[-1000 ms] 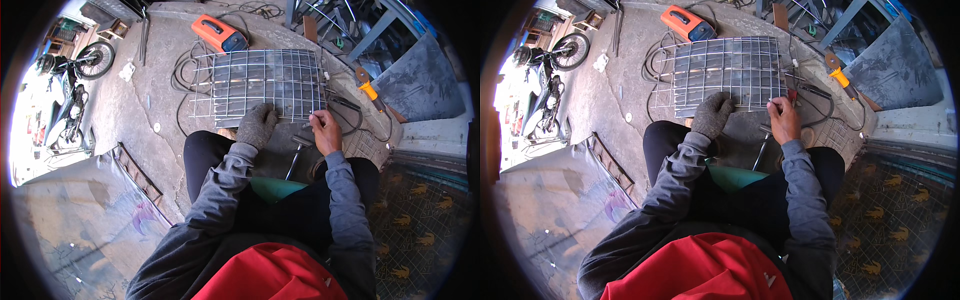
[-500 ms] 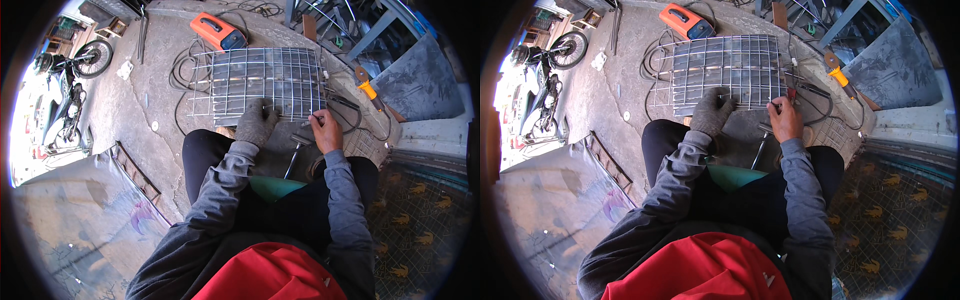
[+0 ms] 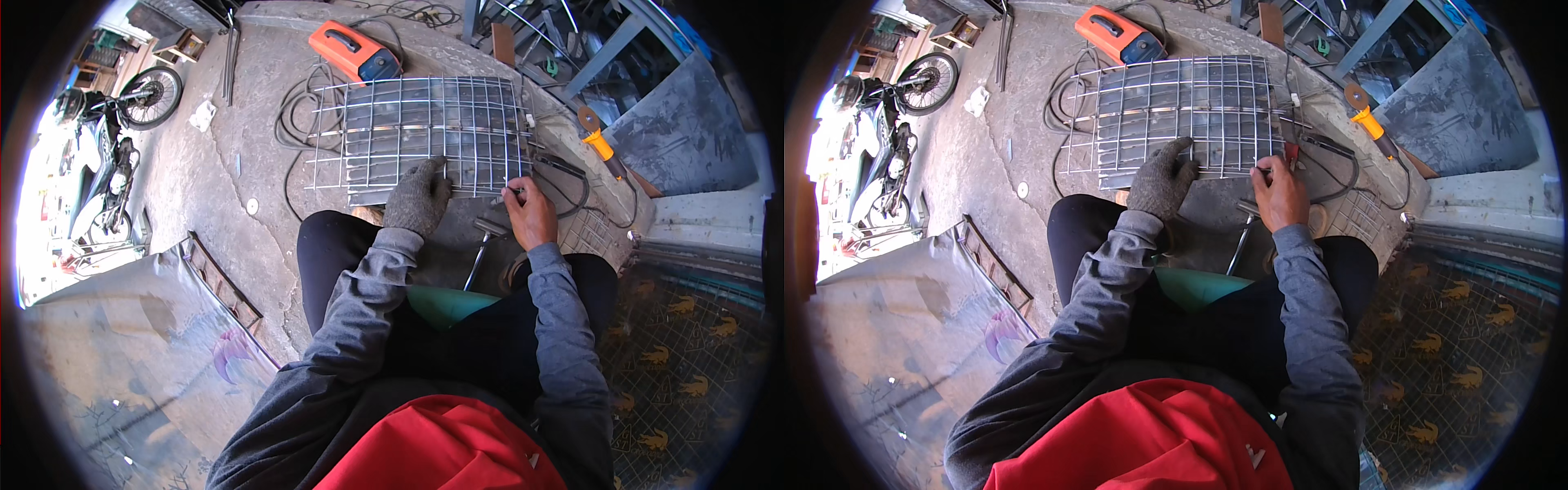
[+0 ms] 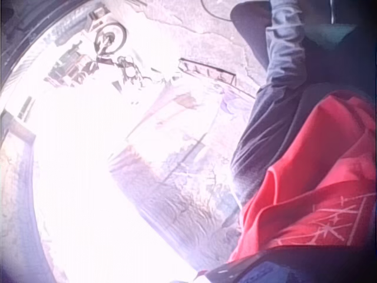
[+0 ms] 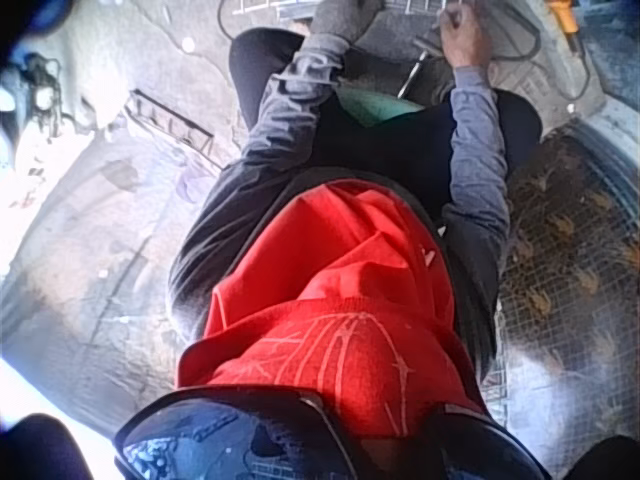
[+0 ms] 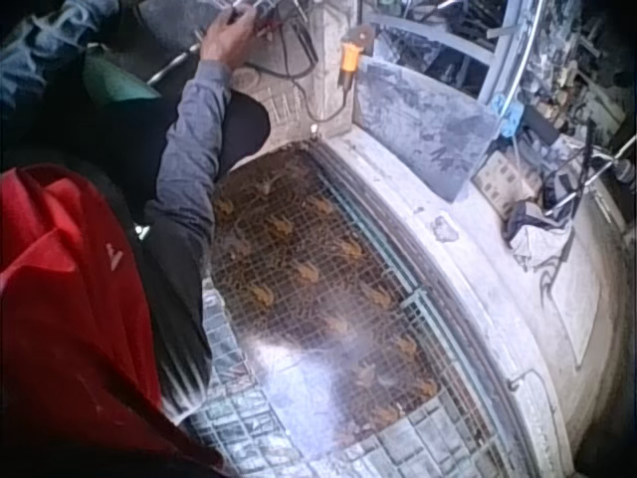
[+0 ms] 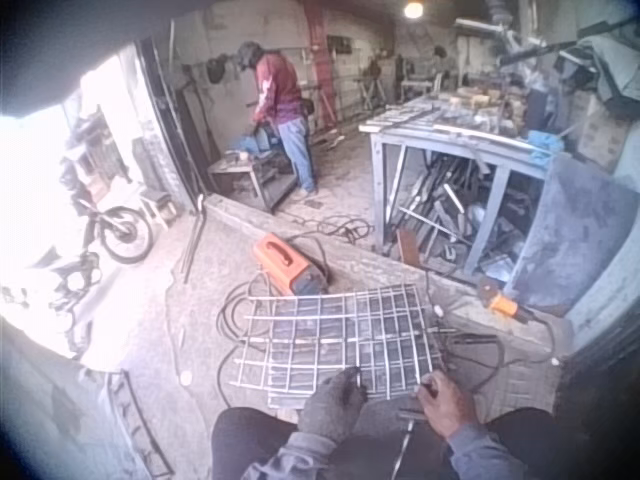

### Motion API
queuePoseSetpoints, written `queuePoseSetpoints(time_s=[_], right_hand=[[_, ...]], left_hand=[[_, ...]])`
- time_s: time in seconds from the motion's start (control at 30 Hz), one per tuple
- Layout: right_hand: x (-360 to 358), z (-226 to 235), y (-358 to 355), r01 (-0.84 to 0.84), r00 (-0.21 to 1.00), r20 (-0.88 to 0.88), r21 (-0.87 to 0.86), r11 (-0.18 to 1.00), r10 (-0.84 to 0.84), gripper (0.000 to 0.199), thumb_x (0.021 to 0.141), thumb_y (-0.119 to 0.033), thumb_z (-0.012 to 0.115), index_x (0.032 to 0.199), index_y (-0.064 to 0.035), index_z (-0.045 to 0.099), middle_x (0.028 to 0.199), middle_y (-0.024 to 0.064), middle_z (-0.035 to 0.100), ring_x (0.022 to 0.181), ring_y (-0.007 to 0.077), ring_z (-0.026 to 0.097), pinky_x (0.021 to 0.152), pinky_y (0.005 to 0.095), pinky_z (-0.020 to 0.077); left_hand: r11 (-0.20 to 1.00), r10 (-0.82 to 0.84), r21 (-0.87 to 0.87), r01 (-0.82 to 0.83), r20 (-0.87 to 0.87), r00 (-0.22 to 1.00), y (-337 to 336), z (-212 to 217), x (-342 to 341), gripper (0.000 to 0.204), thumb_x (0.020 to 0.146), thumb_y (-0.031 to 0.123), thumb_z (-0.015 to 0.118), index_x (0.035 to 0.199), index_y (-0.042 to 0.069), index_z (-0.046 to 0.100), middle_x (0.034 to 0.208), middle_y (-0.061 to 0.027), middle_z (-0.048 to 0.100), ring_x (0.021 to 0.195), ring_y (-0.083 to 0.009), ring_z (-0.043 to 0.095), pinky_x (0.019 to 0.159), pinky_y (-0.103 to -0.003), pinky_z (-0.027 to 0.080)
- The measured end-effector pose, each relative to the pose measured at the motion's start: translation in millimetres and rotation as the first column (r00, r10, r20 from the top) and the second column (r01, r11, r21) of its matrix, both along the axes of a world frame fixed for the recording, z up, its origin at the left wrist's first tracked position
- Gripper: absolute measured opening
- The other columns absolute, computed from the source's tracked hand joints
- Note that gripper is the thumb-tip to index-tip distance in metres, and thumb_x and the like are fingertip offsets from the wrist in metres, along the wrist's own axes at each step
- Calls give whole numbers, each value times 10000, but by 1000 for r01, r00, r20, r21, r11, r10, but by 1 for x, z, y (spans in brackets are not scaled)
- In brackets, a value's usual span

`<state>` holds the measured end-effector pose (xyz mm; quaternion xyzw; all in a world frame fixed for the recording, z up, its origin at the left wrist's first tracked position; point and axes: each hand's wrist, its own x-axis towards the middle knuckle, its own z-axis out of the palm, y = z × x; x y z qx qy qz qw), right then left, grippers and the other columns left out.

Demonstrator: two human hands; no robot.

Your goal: The person is manually assembling and adjusting a metal wire mesh or grating structure.

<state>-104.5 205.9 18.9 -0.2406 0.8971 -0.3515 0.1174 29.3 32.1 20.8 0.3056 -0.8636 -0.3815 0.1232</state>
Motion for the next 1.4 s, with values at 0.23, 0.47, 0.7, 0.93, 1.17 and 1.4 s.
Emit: queuePoseSetpoints(time_s=[0.23, 0.47, 0.7, 0.93, 1.17, 1.4], right_hand=[[-1, 4, 2, -13, 999, 36, 51, 999, 11, 202, 884, -300, 669, 1000, -139, 631, 822, 118, 694, 775, 351, 675, 651, 442, 501], [-2, -1, 0, -42, 998, -46, 19, 999, 42, 201, 883, -268, 685, 990, -107, 628, 733, 123, 666, 685, 311, 661, 617, 401, 487], [-1, -4, 0, -37, 999, -38, -5, 999, 37, 191, 884, -251, 688, 988, -109, 615, 755, 143, 672, 718, 332, 674, 622, 409, 491], [-1, -1, 2, -59, 996, -75, -21, 998, 58, 196, 885, -248, 688, 1005, -119, 603, 782, 158, 676, 724, 347, 675, 621, 416, 494], [-2, -2, 3, -64, 995, -74, -13, 998, 63, 213, 892, -274, 679, 1021, -122, 604, 819, 172, 681, 765, 363, 676, 651, 422, 500], [0, 8, 1, -59, 998, -4, 4, 998, 59, 189, 891, -244, 661, 1007, -116, 585, 937, 134, 690, 855, 371, 658, 700, 458, 499]], left_hand=[[999, 24, 24, -25, 30, 999, 4, 15, -5, 411, 893, 298, 630, 1259, 117, 587, 1120, -199, 632, 997, -378, 629, 865, -451, 507], [836, -232, -517, 182, -33, 972, 13, 16, -46, 550, 888, 375, 623, 1336, 76, 512, 1358, -222, 509, 1261, -395, 485, 1035, -531, 379], [907, -201, -322, 273, 240, 950, 17, 5, -68, 780, 832, 521, 636, 1437, 85, 407, 1449, -235, 411, 1354, -419, 384, 1104, -574, 288], [899, -110, -398, 183, 200, 974, 23, 2, -65, 738, 819, 498, 659, 1430, 148, 438, 1477, -286, 341, 1362, -508, 315, 1118, -585, 253], [896, -77, -426, 130, 138, 987, 26, -7, -64, 717, 819, 486, 667, 1419, 158, 451, 1445, -354, 322, 1369, -520, 297, 1109, -609, 254], [919, -45, -367, 144, 264, 964, 23, 8, -73, 658, 833, 526, 631, 1385, 192, 501, 1452, -329, 337, 1381, -497, 297, 1101, -664, 207]])
